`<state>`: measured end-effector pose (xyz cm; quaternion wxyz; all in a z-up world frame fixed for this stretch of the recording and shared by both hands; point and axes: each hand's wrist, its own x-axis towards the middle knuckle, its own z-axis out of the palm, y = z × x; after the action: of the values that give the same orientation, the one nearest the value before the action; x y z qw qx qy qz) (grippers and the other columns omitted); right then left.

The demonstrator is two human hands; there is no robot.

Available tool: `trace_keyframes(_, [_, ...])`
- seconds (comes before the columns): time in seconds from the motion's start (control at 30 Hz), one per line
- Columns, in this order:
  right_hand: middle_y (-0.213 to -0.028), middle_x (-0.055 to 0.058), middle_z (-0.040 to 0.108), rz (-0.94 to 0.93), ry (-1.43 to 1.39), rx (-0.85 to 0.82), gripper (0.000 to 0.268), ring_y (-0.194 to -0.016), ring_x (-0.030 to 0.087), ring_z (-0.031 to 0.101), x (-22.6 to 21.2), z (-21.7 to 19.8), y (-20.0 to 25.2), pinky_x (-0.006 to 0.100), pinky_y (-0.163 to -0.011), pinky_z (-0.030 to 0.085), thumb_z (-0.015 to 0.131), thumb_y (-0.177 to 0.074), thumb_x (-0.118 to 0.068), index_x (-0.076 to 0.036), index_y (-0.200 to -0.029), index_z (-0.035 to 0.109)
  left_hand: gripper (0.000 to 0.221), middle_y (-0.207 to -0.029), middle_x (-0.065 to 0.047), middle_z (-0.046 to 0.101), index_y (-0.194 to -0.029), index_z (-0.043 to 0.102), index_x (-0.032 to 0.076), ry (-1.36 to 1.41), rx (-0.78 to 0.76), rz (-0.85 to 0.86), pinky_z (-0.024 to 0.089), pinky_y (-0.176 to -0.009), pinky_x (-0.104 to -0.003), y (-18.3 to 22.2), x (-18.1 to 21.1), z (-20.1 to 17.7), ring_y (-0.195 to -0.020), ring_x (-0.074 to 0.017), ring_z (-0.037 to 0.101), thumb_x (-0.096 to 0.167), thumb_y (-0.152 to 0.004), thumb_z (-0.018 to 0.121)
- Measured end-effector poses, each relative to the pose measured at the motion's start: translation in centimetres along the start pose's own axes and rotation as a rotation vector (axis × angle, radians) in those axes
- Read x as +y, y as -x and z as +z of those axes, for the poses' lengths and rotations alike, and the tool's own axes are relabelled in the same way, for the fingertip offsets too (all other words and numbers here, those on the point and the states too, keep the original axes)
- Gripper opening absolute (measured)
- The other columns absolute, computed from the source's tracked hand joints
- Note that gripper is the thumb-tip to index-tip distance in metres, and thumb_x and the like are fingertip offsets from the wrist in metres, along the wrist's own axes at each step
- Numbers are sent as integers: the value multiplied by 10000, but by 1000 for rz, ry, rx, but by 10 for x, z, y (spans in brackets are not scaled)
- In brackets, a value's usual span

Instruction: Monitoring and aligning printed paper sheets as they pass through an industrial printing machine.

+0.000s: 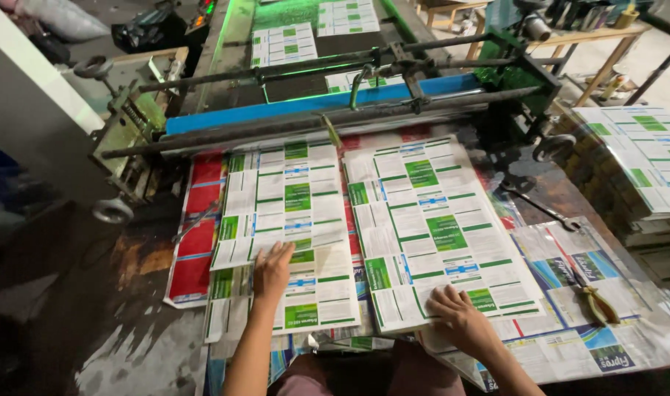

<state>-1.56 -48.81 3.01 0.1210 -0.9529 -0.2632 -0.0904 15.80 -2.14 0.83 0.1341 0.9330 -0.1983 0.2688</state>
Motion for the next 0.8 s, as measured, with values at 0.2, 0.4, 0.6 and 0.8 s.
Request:
trace_keyframes(0.2, [-1374, 53, 625, 56, -150, -17, 271, -1390, 450, 458, 11, 10, 5, 585, -1070, 367, 512, -1013, -193, -153, -1235, 662, 462, -1477, -101, 586, -1446, 541, 111, -74, -160, -78, 361, -1116, -692, -12, 29, -10, -1402, -384, 495, 76, -990, 475])
trace_keyframes(0.4, [-1127, 63, 689, 144, -71, -45, 342, -975, 339, 620, 10, -16, -10, 516, -773, 543, 438, -948, -16, -184, -1093, 698, 608, -1520, -92, 528, -1461, 525, 158, 119, -302, -160, 277, -1214, -625, 75, 66, -54, -1448, -329, 423, 332, -909, 715])
trace_keyframes(0.6, [-1297, -62, 723, 231, 244, 322, 341, -1274, 304, 652, -24, -93, -20, 608, -1099, 469, 546, -937, -123, -269, -1195, 717, 663, -1561, -101, 474, -1492, 526, 210, 72, -351, -79, 311, -1152, -652, 129, 53, -73, -1454, -401, 395, 455, -903, 707])
trace_keyframes(0.8, [-1357, -35, 683, 267, 124, 100, 550, -1254, 311, 641, -17, -12, -22, 590, -1069, 505, 438, -896, 59, -247, -1278, 689, 489, -1464, -79, 585, -1372, 657, 237, 139, -208, -102, 341, -1168, -612, 138, 51, -68, -1393, -386, 504, 400, -913, 691])
